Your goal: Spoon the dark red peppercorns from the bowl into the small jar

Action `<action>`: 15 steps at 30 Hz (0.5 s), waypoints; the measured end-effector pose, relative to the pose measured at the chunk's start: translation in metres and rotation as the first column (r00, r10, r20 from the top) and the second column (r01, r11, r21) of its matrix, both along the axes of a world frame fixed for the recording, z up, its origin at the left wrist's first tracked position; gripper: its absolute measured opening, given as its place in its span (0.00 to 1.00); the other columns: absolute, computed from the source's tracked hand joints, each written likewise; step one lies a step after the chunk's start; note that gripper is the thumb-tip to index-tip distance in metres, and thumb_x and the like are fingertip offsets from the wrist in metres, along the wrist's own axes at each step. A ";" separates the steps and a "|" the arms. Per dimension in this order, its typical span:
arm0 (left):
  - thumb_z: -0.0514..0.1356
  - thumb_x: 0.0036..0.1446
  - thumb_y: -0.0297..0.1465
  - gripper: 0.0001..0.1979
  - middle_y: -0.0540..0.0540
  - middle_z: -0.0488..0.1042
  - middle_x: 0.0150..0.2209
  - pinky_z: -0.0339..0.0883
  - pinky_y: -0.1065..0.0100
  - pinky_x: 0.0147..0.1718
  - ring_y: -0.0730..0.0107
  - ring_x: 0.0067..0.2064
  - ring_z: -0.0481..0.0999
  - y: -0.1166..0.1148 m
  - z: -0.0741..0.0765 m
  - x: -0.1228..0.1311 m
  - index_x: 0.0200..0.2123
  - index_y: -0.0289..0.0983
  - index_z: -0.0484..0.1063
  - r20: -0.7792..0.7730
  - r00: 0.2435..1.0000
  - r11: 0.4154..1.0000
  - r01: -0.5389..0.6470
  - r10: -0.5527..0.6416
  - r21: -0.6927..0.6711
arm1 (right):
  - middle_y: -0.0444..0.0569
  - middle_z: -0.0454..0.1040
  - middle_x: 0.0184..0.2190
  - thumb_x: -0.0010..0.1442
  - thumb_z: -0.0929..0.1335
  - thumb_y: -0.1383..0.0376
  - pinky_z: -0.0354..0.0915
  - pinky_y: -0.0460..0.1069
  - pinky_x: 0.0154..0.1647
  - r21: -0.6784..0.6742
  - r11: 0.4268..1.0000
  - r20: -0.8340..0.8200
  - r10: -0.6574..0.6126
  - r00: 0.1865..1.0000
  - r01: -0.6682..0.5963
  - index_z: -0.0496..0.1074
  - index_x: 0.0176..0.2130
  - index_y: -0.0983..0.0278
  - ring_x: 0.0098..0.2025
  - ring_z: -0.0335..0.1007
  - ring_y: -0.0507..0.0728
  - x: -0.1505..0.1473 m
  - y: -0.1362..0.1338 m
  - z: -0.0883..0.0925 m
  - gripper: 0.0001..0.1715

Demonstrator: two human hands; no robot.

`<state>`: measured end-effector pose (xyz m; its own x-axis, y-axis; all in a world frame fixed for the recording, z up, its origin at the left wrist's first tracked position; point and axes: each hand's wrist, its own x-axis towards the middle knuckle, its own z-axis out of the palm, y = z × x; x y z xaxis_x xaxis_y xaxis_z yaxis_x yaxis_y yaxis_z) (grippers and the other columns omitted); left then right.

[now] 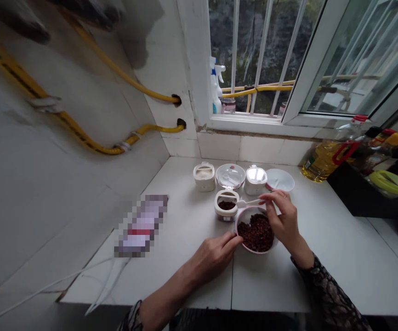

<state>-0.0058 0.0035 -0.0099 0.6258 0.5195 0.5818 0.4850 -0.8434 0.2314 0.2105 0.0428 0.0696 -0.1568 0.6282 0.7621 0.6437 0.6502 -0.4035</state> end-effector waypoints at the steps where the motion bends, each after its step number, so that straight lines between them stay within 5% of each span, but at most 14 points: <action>1: 0.47 0.64 0.21 0.14 0.43 0.76 0.40 0.74 0.74 0.28 0.70 0.35 0.79 0.000 0.000 0.000 0.50 0.35 0.64 0.002 1.000 1.000 0.000 0.000 0.002 | 0.44 0.76 0.25 0.61 0.62 0.72 0.62 0.56 0.47 -0.010 0.999 0.005 -0.032 0.999 0.032 0.71 0.35 0.60 0.33 0.70 0.57 0.004 0.001 -0.001 0.11; 8: 0.47 0.64 0.21 0.15 0.42 0.75 0.40 0.74 0.74 0.29 0.70 0.35 0.78 0.001 -0.001 0.000 0.51 0.35 0.64 -0.001 1.000 1.000 -0.003 0.003 -0.002 | 0.45 0.76 0.24 0.56 0.62 0.72 0.55 0.56 0.52 -0.165 0.983 0.297 -0.027 0.954 0.080 0.71 0.29 0.62 0.29 0.68 0.55 0.007 0.008 -0.020 0.11; 15: 0.46 0.64 0.21 0.15 0.42 0.75 0.41 0.74 0.74 0.31 0.71 0.36 0.79 0.000 -0.003 -0.002 0.51 0.36 0.63 -0.014 1.000 1.000 -0.008 0.007 -0.016 | 0.44 0.77 0.25 0.55 0.61 0.72 0.57 0.56 0.51 -0.318 0.945 0.139 -0.028 0.990 0.072 0.72 0.27 0.61 0.30 0.70 0.55 0.005 0.009 -0.022 0.13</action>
<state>-0.0073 0.0038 -0.0130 0.6298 0.5333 0.5647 0.4945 -0.8360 0.2380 0.2156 0.0514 0.0472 -0.2034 0.8457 0.4935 0.7333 0.4655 -0.4955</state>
